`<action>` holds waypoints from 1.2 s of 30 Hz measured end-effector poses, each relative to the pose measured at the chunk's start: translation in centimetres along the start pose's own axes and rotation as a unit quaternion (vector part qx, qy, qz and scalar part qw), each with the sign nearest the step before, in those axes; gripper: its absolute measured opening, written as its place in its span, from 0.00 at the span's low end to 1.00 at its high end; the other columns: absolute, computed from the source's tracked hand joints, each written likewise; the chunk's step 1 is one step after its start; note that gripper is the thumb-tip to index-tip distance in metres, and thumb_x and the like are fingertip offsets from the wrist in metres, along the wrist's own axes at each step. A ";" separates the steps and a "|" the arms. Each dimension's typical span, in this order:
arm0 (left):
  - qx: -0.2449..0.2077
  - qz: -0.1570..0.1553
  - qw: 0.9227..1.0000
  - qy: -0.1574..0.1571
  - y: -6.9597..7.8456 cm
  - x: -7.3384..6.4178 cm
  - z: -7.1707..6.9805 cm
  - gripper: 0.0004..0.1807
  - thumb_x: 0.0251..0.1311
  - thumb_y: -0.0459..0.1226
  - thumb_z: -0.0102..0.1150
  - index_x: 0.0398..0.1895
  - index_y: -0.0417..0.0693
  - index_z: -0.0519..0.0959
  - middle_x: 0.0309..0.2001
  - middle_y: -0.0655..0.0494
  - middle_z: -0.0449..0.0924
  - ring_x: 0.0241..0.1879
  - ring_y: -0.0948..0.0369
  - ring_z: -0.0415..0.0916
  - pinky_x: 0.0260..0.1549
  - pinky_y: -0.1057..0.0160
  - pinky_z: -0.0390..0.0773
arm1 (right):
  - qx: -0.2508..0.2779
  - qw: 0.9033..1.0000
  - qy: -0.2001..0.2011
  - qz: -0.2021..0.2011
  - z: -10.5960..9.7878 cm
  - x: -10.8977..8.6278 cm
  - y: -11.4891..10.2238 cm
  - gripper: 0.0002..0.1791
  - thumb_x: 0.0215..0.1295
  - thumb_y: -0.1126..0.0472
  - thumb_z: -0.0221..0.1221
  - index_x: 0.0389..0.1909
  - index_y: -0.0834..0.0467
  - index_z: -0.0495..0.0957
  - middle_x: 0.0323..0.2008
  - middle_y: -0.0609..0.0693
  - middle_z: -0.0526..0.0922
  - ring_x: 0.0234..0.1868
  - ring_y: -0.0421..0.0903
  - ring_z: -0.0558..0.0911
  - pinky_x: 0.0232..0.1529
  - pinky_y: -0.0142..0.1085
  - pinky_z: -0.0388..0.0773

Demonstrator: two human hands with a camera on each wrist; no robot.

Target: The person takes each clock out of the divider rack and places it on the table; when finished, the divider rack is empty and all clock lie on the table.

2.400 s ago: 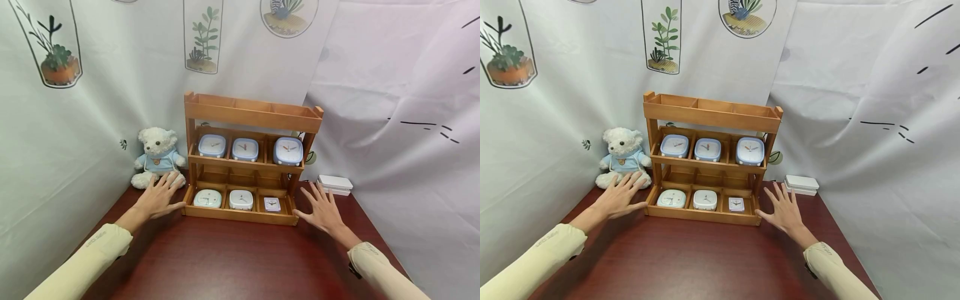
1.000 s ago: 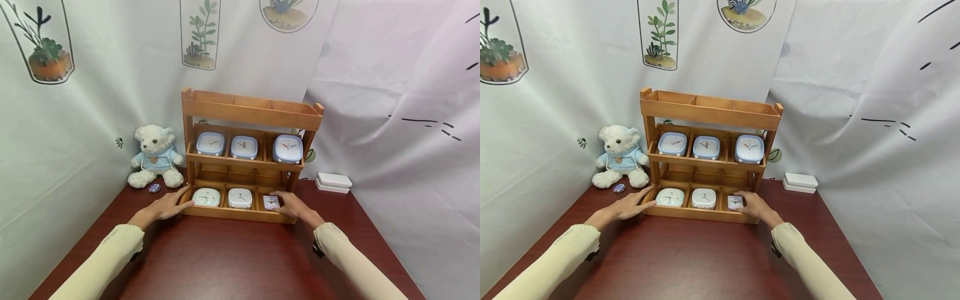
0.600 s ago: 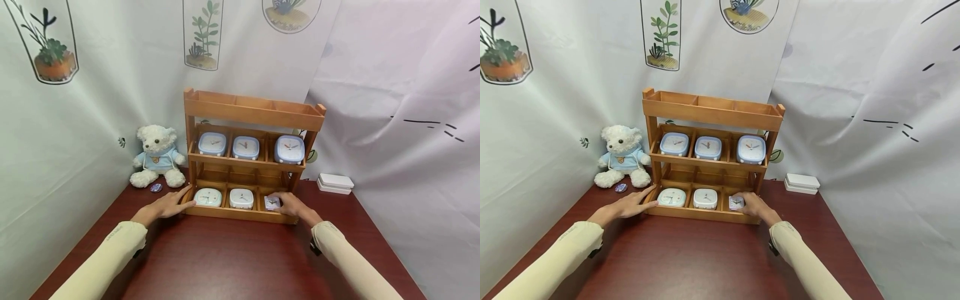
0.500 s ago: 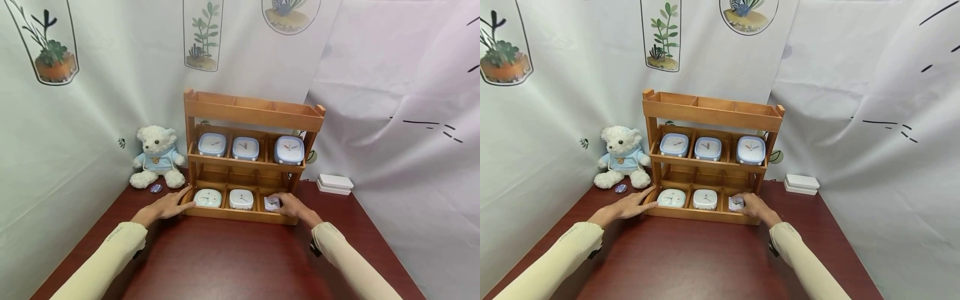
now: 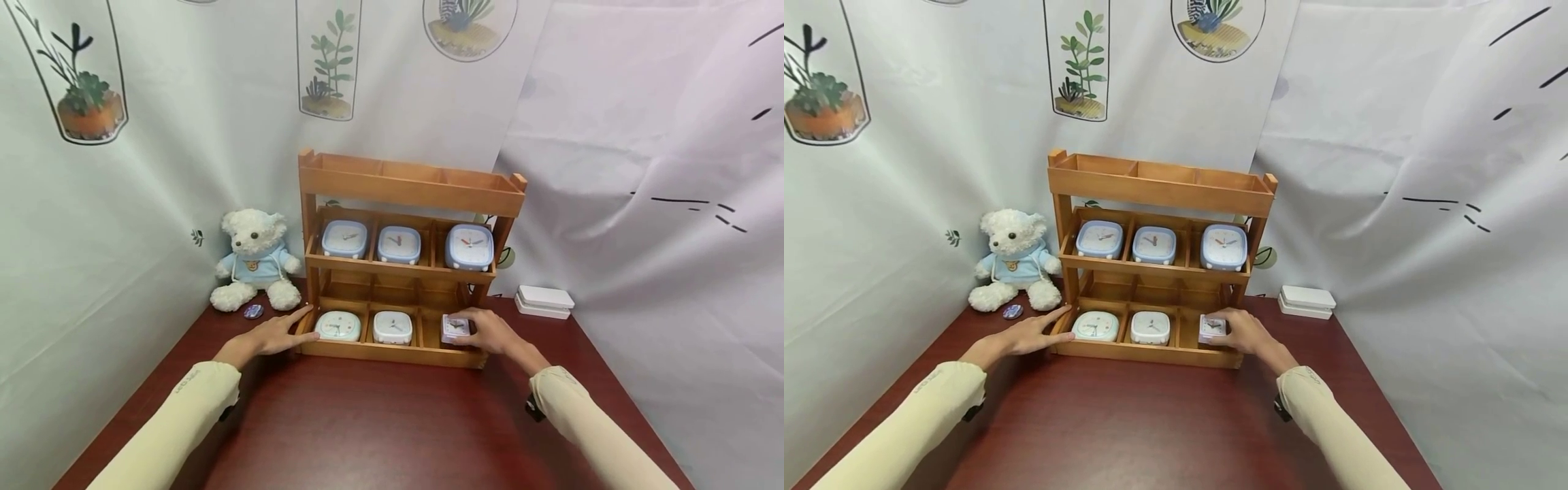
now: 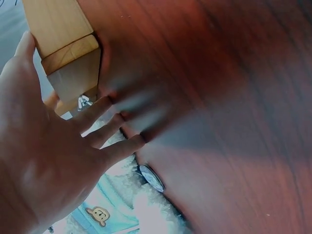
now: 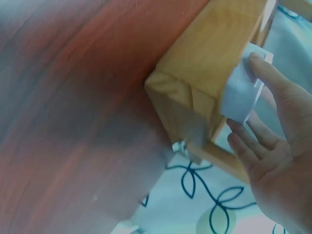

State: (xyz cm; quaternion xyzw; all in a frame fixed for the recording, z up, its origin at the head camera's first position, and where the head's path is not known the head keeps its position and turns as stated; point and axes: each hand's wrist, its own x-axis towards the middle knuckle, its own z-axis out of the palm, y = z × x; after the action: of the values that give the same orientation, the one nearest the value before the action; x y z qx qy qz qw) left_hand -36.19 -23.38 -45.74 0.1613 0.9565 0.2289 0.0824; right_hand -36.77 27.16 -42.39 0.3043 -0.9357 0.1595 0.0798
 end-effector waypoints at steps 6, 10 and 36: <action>-0.006 -0.003 1.000 -0.014 0.0 0.2 -0.1 0.54 0.66 0.69 0.54 0.84 0.48 0.52 0.75 0.26 0.59 0.69 0.29 0.64 0.63 0.31 0.65 | 0.000 1.000 0.002 0.012 -1.8 -1.6 1.7 0.27 0.59 0.49 0.77 0.56 0.56 0.86 0.52 0.54 0.87 0.48 0.49 0.84 0.48 0.49 0.81; -0.009 -0.003 1.000 -0.021 0.1 0.3 -0.3 0.53 0.67 0.68 0.55 0.84 0.48 0.52 0.75 0.26 0.58 0.70 0.29 0.63 0.64 0.30 0.64 | -0.004 1.000 0.002 0.019 -3.0 -2.8 2.8 0.25 0.57 0.50 0.78 0.53 0.55 0.86 0.49 0.53 0.88 0.46 0.48 0.84 0.48 0.49 0.80; -0.022 -0.013 0.999 -0.034 0.3 0.3 -0.6 0.54 0.67 0.68 0.55 0.85 0.49 0.49 0.78 0.29 0.53 0.72 0.29 0.59 0.66 0.30 0.62 | 0.049 0.993 0.010 0.108 0.0 -3.9 9.1 0.23 0.56 0.62 0.77 0.50 0.64 0.79 0.42 0.64 0.83 0.41 0.57 0.81 0.43 0.50 0.77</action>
State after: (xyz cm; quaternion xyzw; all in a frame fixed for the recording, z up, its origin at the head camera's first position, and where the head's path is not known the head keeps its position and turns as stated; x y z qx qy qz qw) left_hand -36.59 -23.30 -45.10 0.1550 0.9498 0.2432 0.1216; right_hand -39.04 36.26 -45.60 0.2033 -0.9533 0.2160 0.0567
